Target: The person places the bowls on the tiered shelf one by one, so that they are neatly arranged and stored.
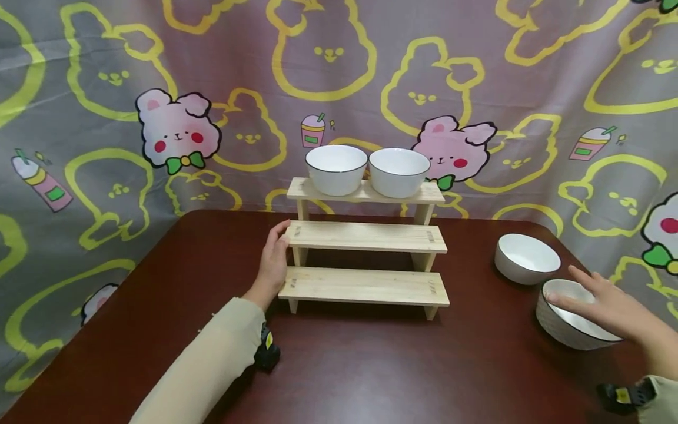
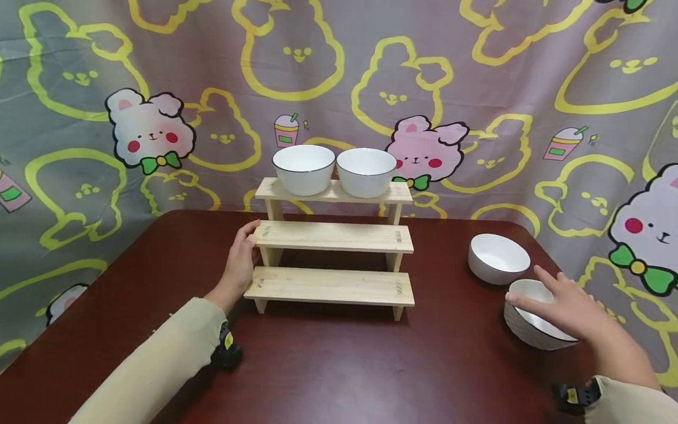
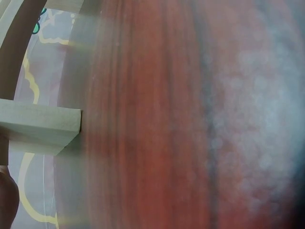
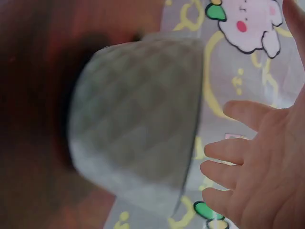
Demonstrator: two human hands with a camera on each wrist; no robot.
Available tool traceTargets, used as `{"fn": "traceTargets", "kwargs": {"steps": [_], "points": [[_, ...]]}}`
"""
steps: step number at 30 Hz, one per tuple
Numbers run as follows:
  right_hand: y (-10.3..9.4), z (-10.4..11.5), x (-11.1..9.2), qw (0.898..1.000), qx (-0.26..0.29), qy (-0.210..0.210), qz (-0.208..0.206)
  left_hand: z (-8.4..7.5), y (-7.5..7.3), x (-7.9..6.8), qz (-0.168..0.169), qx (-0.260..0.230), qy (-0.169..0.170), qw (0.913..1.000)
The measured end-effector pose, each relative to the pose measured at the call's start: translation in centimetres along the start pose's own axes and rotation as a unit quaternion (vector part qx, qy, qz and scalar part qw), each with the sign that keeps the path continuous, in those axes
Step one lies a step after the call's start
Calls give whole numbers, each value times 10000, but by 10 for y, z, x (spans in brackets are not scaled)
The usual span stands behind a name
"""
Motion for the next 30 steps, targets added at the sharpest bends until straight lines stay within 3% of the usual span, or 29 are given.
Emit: {"fn": "traceTargets", "kwargs": {"steps": [8,15,22,30], "points": [[5,3,9,9995,-147,-185,-190,-3,-6,3,-111,-195,-96,9997],[16,-7,-2,9992,-277,-78,-270,0,0,-1,-4,-70,-156,9999],[29,-17,-2,9981,-534,-103,-285,5,-6,-4,-30,-42,-154,9999],[21,-17,1,9928,-919,-230,-737,0,-5,1,-79,74,32,9999]]}}
Point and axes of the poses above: each hand's wrist, its own x-axis towards the middle knuckle, its own y-axis out of the palm, z = x × y, the point moved 6 cm from there along x, towards the middle knuckle, and after that the axes turned 13 degrees about -y, right-handed, at the moved point
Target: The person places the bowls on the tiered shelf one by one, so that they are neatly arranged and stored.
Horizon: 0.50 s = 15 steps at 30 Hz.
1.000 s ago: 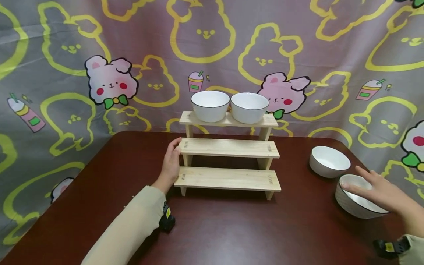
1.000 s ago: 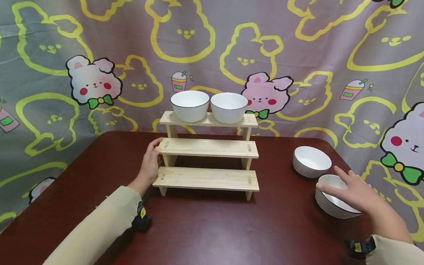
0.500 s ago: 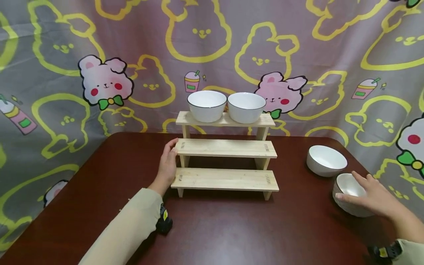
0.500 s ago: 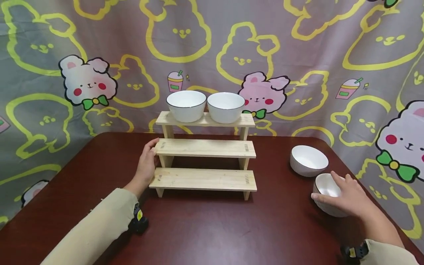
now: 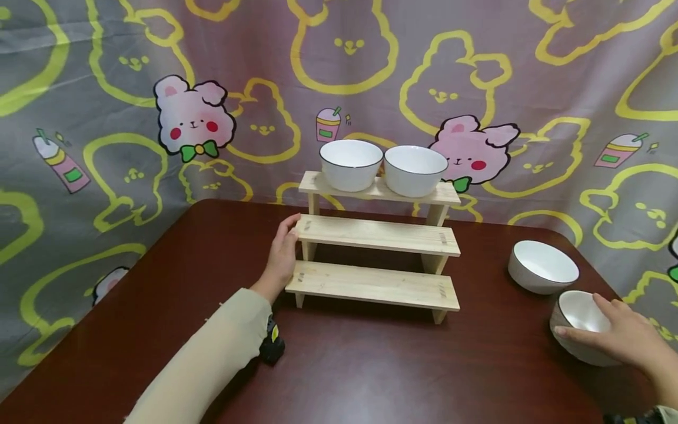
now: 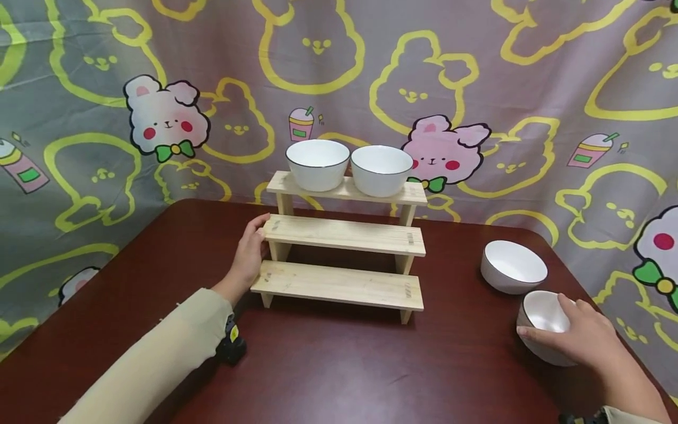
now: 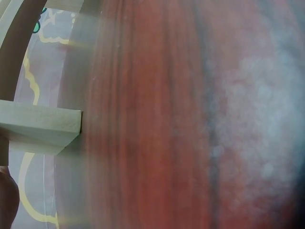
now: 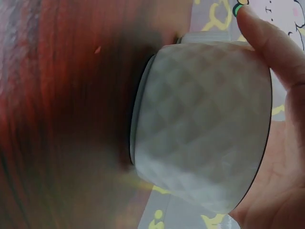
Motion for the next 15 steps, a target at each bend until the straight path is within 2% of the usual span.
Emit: {"fn": "traceTargets", "kwargs": {"steps": [9,12,15], "points": [[-6,4,-4,9970,-225,24,-744,1,4,-1,23,-196,-43,9998],[-7,1,-4,9971,-173,331,-667,2,5,1,106,-209,-74,9997],[-2,1,-5,9966,50,726,-395,1,4,3,113,-149,-105,9998]]}}
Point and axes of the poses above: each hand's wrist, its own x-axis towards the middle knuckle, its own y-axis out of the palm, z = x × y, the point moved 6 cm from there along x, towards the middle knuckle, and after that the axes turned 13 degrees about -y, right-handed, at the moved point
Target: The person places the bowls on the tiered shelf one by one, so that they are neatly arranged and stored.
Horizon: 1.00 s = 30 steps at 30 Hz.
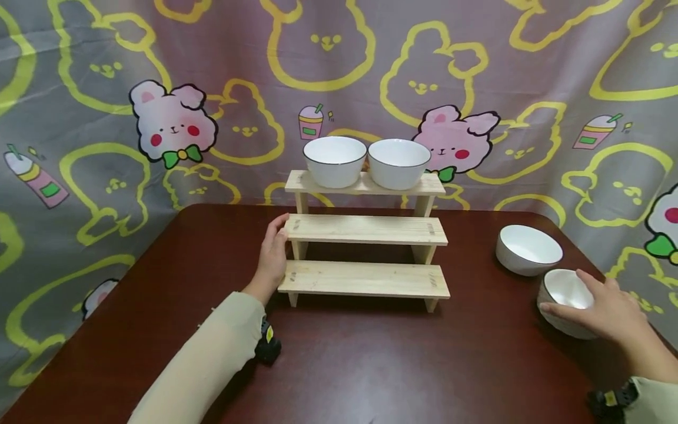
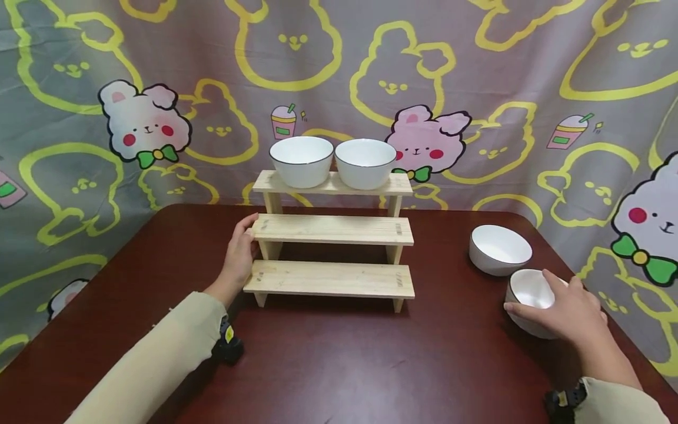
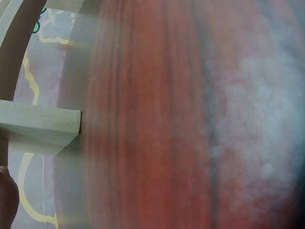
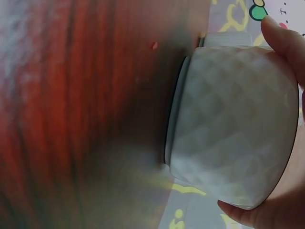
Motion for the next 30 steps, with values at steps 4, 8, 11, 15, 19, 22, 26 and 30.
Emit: {"fn": "traceTargets", "kwargs": {"steps": [4,8,11,15,19,22,26,30], "points": [[-2,2,0,9997,169,148,88,-2,0,4,-55,-85,2,9999],[-5,6,2,9998,206,76,-31,-4,-1,6,-97,-126,-73,9998],[-6,8,-1,9996,211,173,-47,-2,-3,4,-128,-64,-151,9998],[-12,4,-11,9993,120,340,-19,3,4,1,-71,-112,-205,9997],[-20,3,-11,9994,-16,332,-52,0,7,1,9,-78,-197,9998],[-21,4,-16,9992,3,407,-38,2,8,-2,70,63,-274,9996],[-22,10,-17,9992,43,385,-104,3,3,-8,37,152,-344,9993],[-32,21,-8,9992,-72,99,-372,0,1,-8,48,77,-235,9997]]}}
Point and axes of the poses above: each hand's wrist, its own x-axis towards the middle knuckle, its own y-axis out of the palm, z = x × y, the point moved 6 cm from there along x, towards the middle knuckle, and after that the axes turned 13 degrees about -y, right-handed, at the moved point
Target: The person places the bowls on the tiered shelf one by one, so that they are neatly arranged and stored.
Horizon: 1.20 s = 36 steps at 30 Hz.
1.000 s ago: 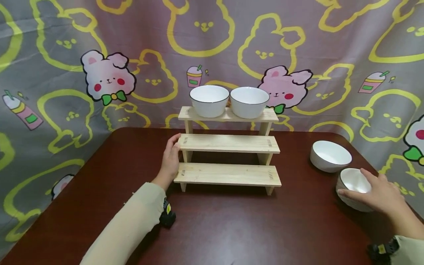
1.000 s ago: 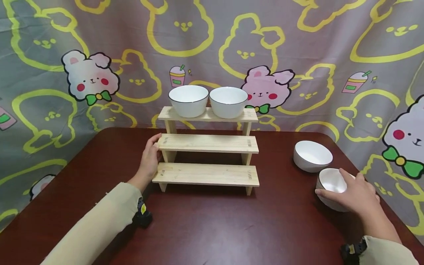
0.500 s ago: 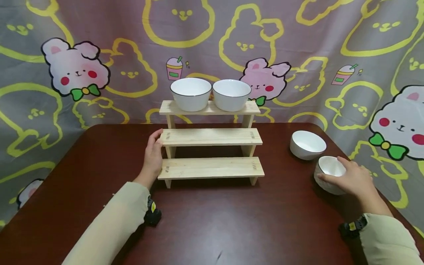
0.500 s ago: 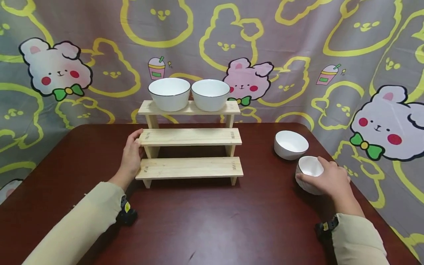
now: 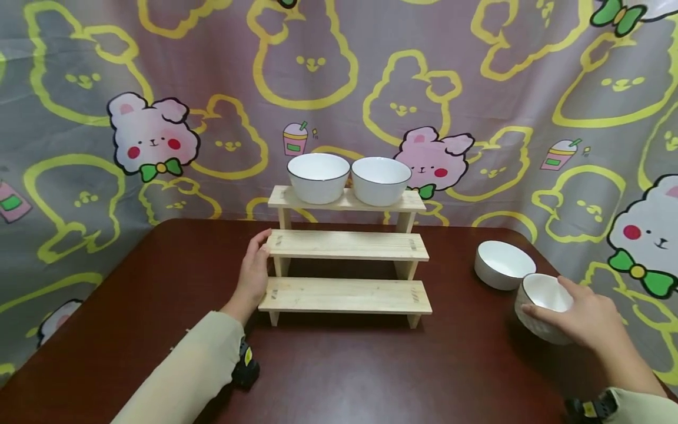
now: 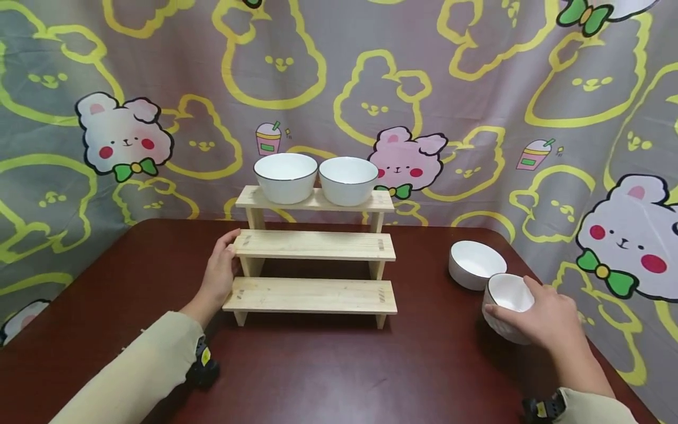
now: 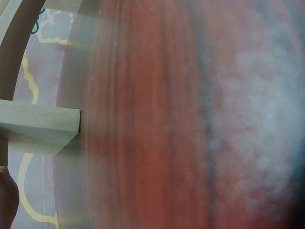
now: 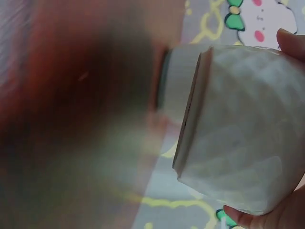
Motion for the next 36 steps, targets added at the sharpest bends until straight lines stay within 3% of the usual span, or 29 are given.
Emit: {"fn": "traceTargets", "kwargs": {"steps": [7,18,24,30,36], "points": [[-12,23,8,9990,-20,-363,-252,2,-1,-1,-51,-100,-20,9999],[-27,52,23,9980,116,-614,-139,3,-4,3,-189,39,175,9997],[-32,66,29,9979,31,-645,53,-4,-5,5,-247,505,270,9981],[-41,86,40,9941,103,-1076,-34,-6,-9,3,-357,438,325,9979],[-46,101,48,9908,228,-1333,-3,-2,-6,1,-219,425,214,9986]]}}
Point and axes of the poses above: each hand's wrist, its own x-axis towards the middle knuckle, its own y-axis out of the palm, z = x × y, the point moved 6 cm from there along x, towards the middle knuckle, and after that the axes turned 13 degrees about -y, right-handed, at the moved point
